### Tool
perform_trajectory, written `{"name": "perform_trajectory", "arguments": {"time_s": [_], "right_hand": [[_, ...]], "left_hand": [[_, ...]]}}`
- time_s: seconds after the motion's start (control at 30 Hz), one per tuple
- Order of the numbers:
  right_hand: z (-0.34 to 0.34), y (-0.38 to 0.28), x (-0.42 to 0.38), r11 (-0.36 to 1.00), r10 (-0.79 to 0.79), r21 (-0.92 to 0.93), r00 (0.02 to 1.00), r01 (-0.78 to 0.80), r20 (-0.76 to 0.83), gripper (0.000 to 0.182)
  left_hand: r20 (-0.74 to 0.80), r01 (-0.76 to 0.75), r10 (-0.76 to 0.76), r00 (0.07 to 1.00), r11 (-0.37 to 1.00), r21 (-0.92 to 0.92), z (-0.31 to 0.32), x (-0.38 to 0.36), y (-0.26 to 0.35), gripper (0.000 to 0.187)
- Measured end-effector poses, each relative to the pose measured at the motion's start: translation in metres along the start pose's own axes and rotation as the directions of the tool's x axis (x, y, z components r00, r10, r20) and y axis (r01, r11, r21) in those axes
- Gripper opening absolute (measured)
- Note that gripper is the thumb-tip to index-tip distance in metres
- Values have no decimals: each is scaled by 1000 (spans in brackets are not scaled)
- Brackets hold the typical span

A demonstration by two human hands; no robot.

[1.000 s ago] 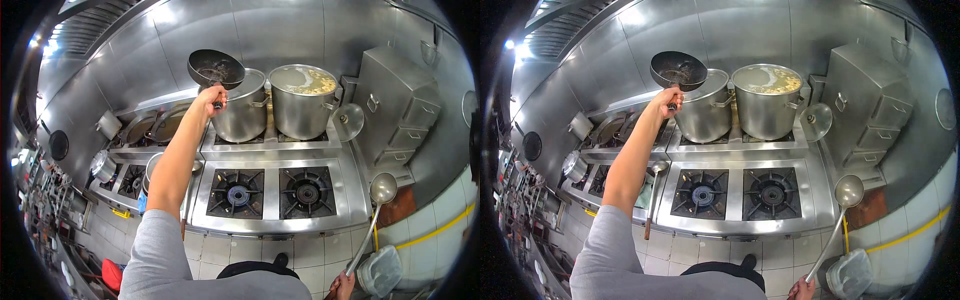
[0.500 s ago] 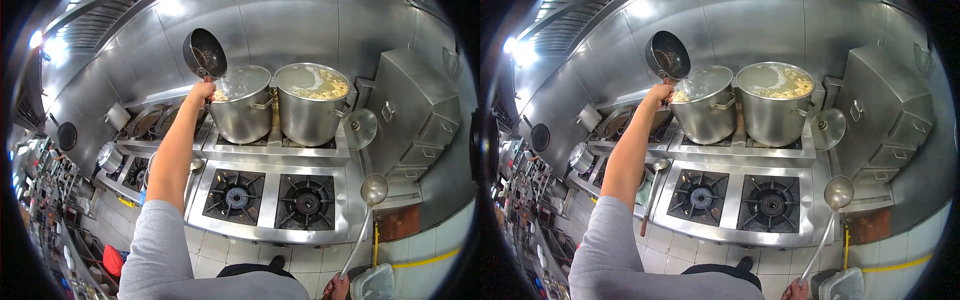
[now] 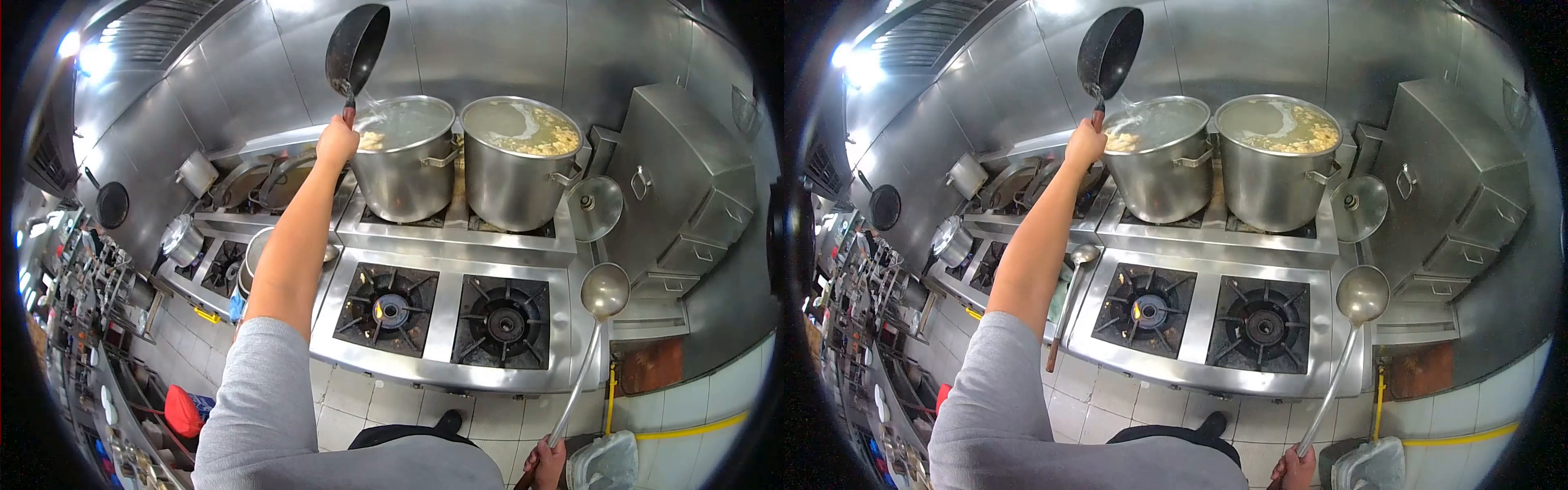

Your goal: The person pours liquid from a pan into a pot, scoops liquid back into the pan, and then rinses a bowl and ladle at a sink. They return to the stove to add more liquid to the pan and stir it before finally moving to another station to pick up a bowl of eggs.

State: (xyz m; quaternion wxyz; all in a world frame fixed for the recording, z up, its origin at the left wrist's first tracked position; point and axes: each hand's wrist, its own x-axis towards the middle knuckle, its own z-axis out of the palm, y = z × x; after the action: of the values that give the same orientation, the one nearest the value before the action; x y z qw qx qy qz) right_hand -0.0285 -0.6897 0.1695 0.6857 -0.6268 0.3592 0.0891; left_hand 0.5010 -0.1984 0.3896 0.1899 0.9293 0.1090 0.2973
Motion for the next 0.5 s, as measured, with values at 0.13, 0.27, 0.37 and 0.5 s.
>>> {"name": "perform_trajectory", "arguments": {"time_s": [0.13, 0.27, 0.37, 0.5], "right_hand": [[8, 38, 13, 965, -216, 156, 976, 210, 19, 10], [27, 41, 1, 960, -168, 240, 981, 142, 94, 11], [55, 47, -18, 942, -199, 299, 972, 154, 127, 12], [93, 67, -35, 876, -340, 422, 920, 234, 196, 11]], "left_hand": [[-36, -8, 1, 999, 980, -200, -9, -18, -1, 30], [328, 235, 50, 943, 595, -768, -60, -60, -6, 13], [477, 403, 188, 858, 329, -854, -81, -117, -44, 6], [586, 558, 140, 798, 194, -807, -101, -257, -100, 13]]}}
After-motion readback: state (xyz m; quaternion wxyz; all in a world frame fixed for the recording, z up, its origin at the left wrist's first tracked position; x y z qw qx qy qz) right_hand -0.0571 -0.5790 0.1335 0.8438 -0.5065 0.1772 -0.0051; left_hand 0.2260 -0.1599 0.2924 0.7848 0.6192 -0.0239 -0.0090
